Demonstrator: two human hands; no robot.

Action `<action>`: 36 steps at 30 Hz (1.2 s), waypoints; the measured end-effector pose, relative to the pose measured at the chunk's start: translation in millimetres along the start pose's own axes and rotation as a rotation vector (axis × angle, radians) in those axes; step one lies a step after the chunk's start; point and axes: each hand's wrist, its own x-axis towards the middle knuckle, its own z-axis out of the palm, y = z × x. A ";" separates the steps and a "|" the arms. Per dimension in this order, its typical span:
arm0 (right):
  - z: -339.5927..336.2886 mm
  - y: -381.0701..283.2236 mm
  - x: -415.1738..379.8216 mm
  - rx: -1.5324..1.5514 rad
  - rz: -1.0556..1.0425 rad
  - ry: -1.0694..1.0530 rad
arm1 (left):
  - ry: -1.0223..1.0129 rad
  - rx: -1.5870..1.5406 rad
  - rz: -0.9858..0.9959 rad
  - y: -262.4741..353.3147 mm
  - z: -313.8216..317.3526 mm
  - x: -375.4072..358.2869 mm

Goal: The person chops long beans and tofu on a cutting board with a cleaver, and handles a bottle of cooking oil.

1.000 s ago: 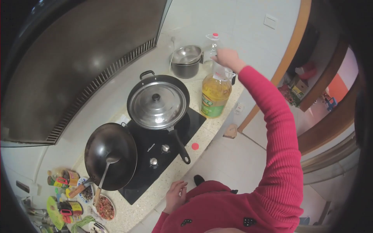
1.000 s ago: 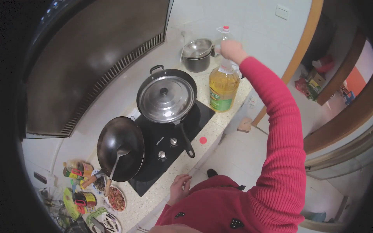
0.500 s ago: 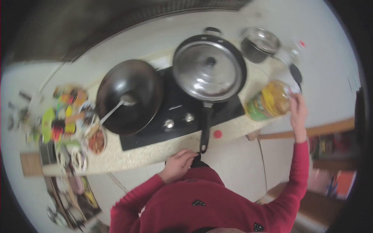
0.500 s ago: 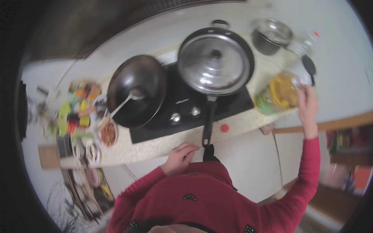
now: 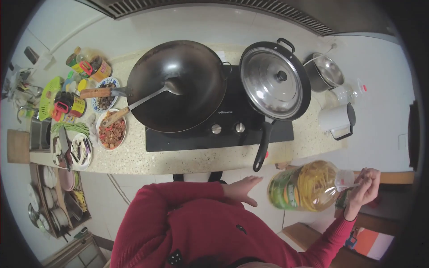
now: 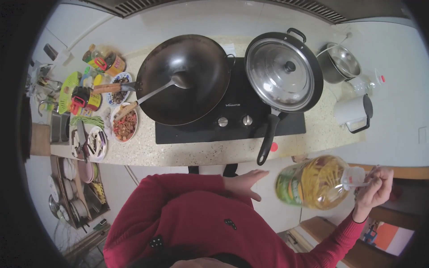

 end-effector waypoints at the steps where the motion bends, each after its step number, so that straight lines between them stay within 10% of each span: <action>1: 5.5 -17.2 3.1 0.076 -0.002 0.022 | -0.039 -0.002 0.028 2.7 -2.3 -1.4; 13: 212.8 -211.5 57.9 0.107 0.159 -0.241 | -0.251 -0.526 0.012 -27.7 -26.1 -140.5; 36: 369.7 -207.2 84.1 -0.003 0.418 -0.476 | -0.344 -0.836 0.326 -109.5 -30.9 -159.9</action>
